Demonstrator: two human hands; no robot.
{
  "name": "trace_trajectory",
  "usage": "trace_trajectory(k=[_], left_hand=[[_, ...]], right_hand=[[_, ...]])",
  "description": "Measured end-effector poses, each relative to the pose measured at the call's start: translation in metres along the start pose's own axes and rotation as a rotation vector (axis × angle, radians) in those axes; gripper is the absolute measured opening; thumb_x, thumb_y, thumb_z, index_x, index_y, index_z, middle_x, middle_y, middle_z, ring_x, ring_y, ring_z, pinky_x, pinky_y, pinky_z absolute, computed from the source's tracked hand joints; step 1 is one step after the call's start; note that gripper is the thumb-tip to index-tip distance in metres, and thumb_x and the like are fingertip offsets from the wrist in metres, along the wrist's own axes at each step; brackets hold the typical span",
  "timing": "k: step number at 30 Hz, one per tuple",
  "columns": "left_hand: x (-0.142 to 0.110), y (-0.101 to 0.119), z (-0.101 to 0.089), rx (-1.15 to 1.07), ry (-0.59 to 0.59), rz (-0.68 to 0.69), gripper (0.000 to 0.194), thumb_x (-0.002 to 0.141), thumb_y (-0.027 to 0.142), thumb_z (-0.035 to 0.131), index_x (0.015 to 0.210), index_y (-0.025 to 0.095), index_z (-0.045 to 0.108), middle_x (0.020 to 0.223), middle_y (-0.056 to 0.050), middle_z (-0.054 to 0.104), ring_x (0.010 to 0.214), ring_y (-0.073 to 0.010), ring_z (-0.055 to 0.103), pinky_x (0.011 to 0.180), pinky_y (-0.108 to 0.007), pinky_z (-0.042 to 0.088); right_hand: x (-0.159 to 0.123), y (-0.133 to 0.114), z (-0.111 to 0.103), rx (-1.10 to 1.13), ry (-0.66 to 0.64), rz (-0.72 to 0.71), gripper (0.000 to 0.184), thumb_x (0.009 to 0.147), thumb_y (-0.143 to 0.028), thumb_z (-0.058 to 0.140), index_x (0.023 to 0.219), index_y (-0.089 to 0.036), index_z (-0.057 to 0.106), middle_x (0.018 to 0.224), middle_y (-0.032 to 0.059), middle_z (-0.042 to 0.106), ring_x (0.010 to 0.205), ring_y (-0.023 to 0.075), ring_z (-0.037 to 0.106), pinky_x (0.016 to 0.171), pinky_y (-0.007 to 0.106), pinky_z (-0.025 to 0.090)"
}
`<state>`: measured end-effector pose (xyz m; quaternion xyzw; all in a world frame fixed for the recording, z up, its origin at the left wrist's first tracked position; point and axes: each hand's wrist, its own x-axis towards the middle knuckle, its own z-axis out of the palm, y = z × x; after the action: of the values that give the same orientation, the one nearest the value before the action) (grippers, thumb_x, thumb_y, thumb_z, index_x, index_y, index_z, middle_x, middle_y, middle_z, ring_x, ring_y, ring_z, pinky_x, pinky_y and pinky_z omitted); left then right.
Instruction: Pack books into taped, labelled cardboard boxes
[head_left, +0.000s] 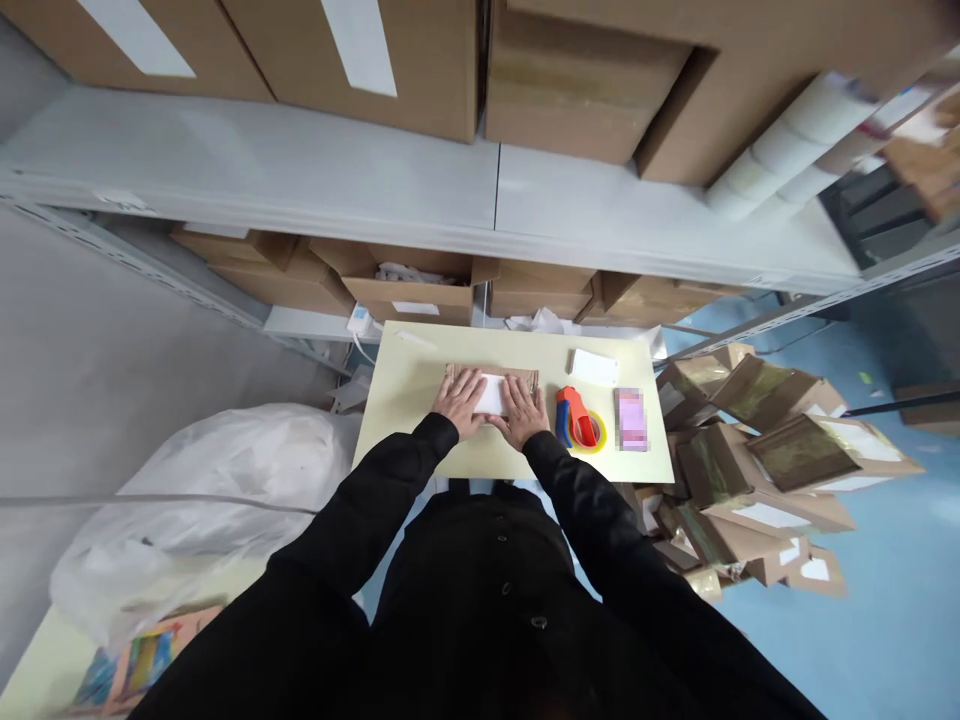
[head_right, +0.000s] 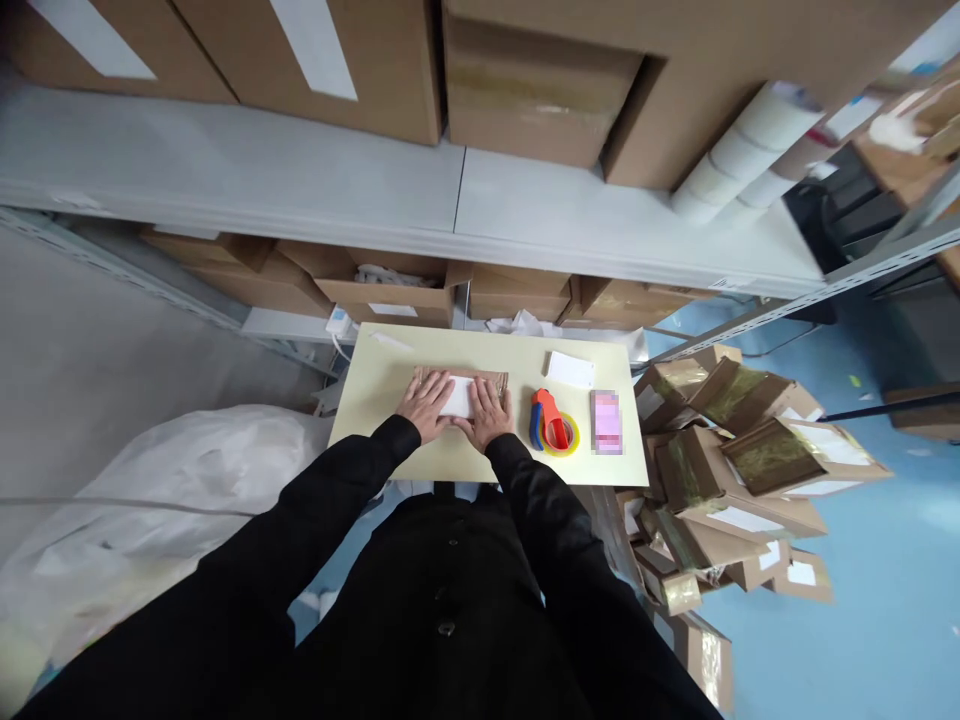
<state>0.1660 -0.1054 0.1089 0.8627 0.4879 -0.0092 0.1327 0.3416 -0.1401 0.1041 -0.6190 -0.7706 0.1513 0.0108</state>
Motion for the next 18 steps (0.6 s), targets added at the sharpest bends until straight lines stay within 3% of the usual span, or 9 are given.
trace_trajectory(k=[4, 7, 9, 12, 15, 18], left_hand=[[-0.015, -0.017, -0.001, 0.045, 0.002, -0.179, 0.072, 0.083, 0.049, 0.045, 0.145, 0.018, 0.026, 0.154, -0.012, 0.016, 0.141, -0.0335, 0.011, 0.109, -0.061, 0.010], [-0.030, -0.018, -0.009, 0.074, 0.068, -0.268, 0.073, 0.081, 0.048, 0.050, 0.145, 0.021, 0.026, 0.154, -0.015, 0.011, 0.141, -0.0392, 0.006, 0.105, -0.066, 0.008], [-0.036, -0.013, -0.013, 0.072, 0.094, -0.182, 0.073, 0.081, 0.049, 0.051, 0.145, 0.024, 0.027, 0.155, -0.015, 0.008, 0.141, -0.0393, 0.003, 0.105, -0.066, 0.007], [-0.041, -0.008, -0.014, 0.047, 0.008, -0.014, 0.069, 0.081, 0.053, 0.049, 0.143, 0.028, 0.030, 0.155, -0.011, 0.009, 0.142, -0.0356, 0.003, 0.107, -0.064, 0.007], [-0.044, -0.012, -0.010, 0.026, -0.096, -0.042, 0.066, 0.083, 0.051, 0.047, 0.143, 0.029, 0.030, 0.155, -0.008, 0.010, 0.142, -0.0335, 0.004, 0.105, -0.066, 0.010], [-0.050, -0.018, -0.006, 0.001, -0.122, -0.050, 0.064, 0.084, 0.046, 0.047, 0.144, 0.031, 0.027, 0.156, -0.006, 0.010, 0.142, -0.0319, 0.004, 0.104, -0.067, 0.012]], right_hand=[[-0.012, 0.010, -0.002, -0.114, -0.064, 0.258, 0.072, 0.088, -0.060, 0.028, 0.148, -0.023, 0.014, 0.156, 0.0123, 0.007, 0.142, 0.0347, 0.005, 0.106, 0.061, 0.006], [-0.020, 0.002, -0.015, -0.133, -0.075, 0.324, 0.076, 0.087, -0.062, 0.029, 0.149, -0.023, 0.009, 0.156, 0.0143, -0.002, 0.142, 0.0349, 0.000, 0.106, 0.062, 0.006], [-0.023, -0.013, -0.023, -0.121, -0.081, 0.299, 0.077, 0.087, -0.063, 0.029, 0.149, -0.024, 0.004, 0.155, 0.0131, -0.007, 0.142, 0.0350, -0.006, 0.104, 0.064, 0.005], [-0.026, -0.036, -0.029, -0.067, -0.156, 0.236, 0.077, 0.085, -0.064, 0.031, 0.148, -0.031, 0.000, 0.155, 0.0072, -0.014, 0.141, 0.0356, -0.012, 0.101, 0.070, 0.006], [-0.030, -0.044, -0.025, 0.010, -0.287, 0.245, 0.074, 0.085, -0.062, 0.032, 0.147, -0.033, 0.003, 0.155, 0.0031, -0.015, 0.141, 0.0342, -0.011, 0.100, 0.070, 0.013], [-0.038, -0.038, -0.016, 0.044, -0.329, 0.246, 0.075, 0.086, -0.057, 0.037, 0.147, -0.032, 0.003, 0.156, 0.0020, -0.012, 0.142, 0.0318, -0.011, 0.101, 0.067, 0.019]])
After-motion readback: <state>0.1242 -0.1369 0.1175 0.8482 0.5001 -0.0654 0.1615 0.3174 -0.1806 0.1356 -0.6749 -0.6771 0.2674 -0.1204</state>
